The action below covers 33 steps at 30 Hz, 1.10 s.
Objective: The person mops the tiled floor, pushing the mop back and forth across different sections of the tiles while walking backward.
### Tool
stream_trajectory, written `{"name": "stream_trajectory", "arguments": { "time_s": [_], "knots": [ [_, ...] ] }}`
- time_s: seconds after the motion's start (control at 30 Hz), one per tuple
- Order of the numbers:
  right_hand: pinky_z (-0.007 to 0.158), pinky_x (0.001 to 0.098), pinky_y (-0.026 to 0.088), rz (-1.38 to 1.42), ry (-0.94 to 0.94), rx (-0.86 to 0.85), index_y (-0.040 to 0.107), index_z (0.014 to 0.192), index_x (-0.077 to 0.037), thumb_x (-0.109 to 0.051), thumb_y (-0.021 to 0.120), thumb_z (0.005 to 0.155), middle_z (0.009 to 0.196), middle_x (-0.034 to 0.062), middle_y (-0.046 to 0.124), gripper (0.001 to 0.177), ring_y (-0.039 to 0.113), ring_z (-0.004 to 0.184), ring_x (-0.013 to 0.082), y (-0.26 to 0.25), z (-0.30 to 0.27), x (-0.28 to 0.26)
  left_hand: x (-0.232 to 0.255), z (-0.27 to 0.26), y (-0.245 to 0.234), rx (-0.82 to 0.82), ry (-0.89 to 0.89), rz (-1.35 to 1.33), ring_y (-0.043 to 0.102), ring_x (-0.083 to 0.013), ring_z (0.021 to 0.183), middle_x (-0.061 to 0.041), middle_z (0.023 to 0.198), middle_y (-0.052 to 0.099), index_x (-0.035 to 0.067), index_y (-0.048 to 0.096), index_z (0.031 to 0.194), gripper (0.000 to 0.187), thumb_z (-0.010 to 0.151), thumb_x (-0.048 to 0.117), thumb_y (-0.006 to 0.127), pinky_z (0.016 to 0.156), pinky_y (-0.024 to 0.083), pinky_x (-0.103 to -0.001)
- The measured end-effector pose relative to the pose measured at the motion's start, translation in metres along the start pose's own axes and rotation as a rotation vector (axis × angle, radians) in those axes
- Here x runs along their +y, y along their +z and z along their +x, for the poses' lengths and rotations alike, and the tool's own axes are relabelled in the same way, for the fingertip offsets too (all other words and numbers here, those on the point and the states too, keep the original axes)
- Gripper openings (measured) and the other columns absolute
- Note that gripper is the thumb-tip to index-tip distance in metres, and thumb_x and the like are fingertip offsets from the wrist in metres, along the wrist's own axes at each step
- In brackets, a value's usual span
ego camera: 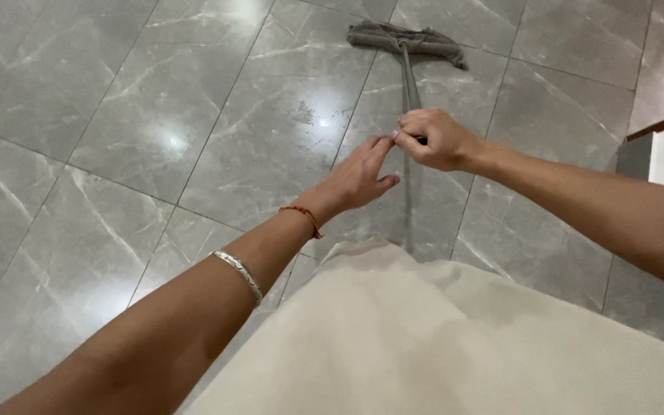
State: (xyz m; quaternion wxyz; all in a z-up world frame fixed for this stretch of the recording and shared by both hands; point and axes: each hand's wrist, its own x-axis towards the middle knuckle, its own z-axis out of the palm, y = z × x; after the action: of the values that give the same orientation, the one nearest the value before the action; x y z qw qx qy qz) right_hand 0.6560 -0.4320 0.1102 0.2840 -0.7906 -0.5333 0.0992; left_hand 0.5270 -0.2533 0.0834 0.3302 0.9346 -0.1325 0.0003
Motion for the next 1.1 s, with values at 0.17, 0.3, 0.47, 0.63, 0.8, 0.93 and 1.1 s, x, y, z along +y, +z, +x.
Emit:
{"name": "stream_trajectory", "arguments": {
  "time_s": [0.17, 0.3, 0.47, 0.63, 0.8, 0.93, 1.1],
  "knots": [
    [0.066, 0.0448, 0.046, 0.101, -0.104, 0.067, 0.062, 0.068, 0.002, -0.015, 0.057, 0.095, 0.069, 0.0138, 0.059, 0.032, 0.054, 0.065, 0.0268, 0.008, -0.024, -0.049, 0.006, -0.029, -0.003, -0.041, -0.003, -0.062, 0.051, -0.0388, 0.129, -0.021, 0.139, 0.050, 0.003, 0.030, 0.150, 0.079, 0.088, 0.024, 0.074, 0.107, 0.045, -0.045],
    [0.063, 0.0433, 0.045, 0.137, -0.056, 0.086, 0.061, 0.066, 0.000, -0.016, 0.057, 0.095, 0.064, 0.0116, 0.057, 0.033, 0.053, 0.060, 0.0253, 0.034, -0.056, -0.115, 0.009, -0.067, -0.010, -0.010, 0.119, -0.144, 0.058, -0.0351, 0.131, -0.015, 0.139, 0.060, 0.007, 0.043, 0.140, 0.057, 0.095, 0.023, 0.074, 0.110, 0.048, -0.044],
    [0.059, 0.0416, 0.043, 0.074, -0.051, 0.062, 0.060, 0.057, -0.002, -0.013, 0.060, 0.091, 0.054, 0.0103, 0.054, 0.035, 0.050, 0.053, 0.0246, 0.074, -0.097, -0.209, 0.038, -0.134, -0.019, 0.005, 0.341, -0.153, 0.056, -0.0355, 0.130, -0.016, 0.140, 0.060, 0.007, 0.047, 0.142, 0.077, 0.073, 0.017, 0.080, 0.109, 0.047, -0.044],
    [0.062, 0.0357, 0.047, 0.212, -0.302, 0.164, 0.061, 0.062, -0.008, -0.011, 0.058, 0.094, 0.059, 0.0041, 0.060, 0.032, 0.056, 0.057, 0.0196, 0.100, -0.135, -0.326, 0.078, -0.230, -0.020, -0.038, 0.460, -0.243, 0.060, -0.0352, 0.127, -0.017, 0.135, 0.063, 0.003, 0.056, 0.135, 0.072, 0.071, 0.023, 0.082, 0.107, 0.050, -0.044],
    [0.059, 0.0358, 0.044, 0.273, -0.417, 0.177, 0.059, 0.060, -0.008, -0.009, 0.062, 0.092, 0.056, 0.0052, 0.055, 0.032, 0.051, 0.052, 0.0194, 0.112, -0.152, -0.434, 0.113, -0.302, -0.024, -0.035, 0.541, -0.365, 0.067, -0.0327, 0.110, -0.013, 0.113, 0.072, 0.003, 0.067, 0.116, 0.055, 0.066, 0.025, 0.077, 0.102, 0.052, -0.043],
    [0.064, 0.0393, 0.040, 0.383, -0.453, 0.221, 0.055, 0.063, -0.006, -0.003, 0.061, 0.093, 0.059, 0.0067, 0.050, 0.031, 0.049, 0.055, 0.0224, 0.111, -0.167, -0.490, 0.141, -0.339, -0.028, -0.170, 0.411, -0.329, 0.070, -0.0296, 0.097, -0.011, 0.097, 0.073, 0.007, 0.070, 0.088, 0.024, 0.072, 0.024, 0.074, 0.088, 0.056, -0.041],
    [0.058, 0.0399, 0.035, 0.342, -0.394, 0.181, 0.045, 0.053, -0.008, -0.006, 0.068, 0.083, 0.051, 0.0060, 0.046, 0.038, 0.044, 0.047, 0.0220, 0.137, -0.177, -0.490, 0.120, -0.346, -0.005, -0.191, 0.584, -0.329, 0.068, -0.0308, 0.095, -0.011, 0.095, 0.072, 0.008, 0.070, 0.092, 0.025, 0.073, 0.022, 0.075, 0.093, 0.053, -0.043]
  ]
}}
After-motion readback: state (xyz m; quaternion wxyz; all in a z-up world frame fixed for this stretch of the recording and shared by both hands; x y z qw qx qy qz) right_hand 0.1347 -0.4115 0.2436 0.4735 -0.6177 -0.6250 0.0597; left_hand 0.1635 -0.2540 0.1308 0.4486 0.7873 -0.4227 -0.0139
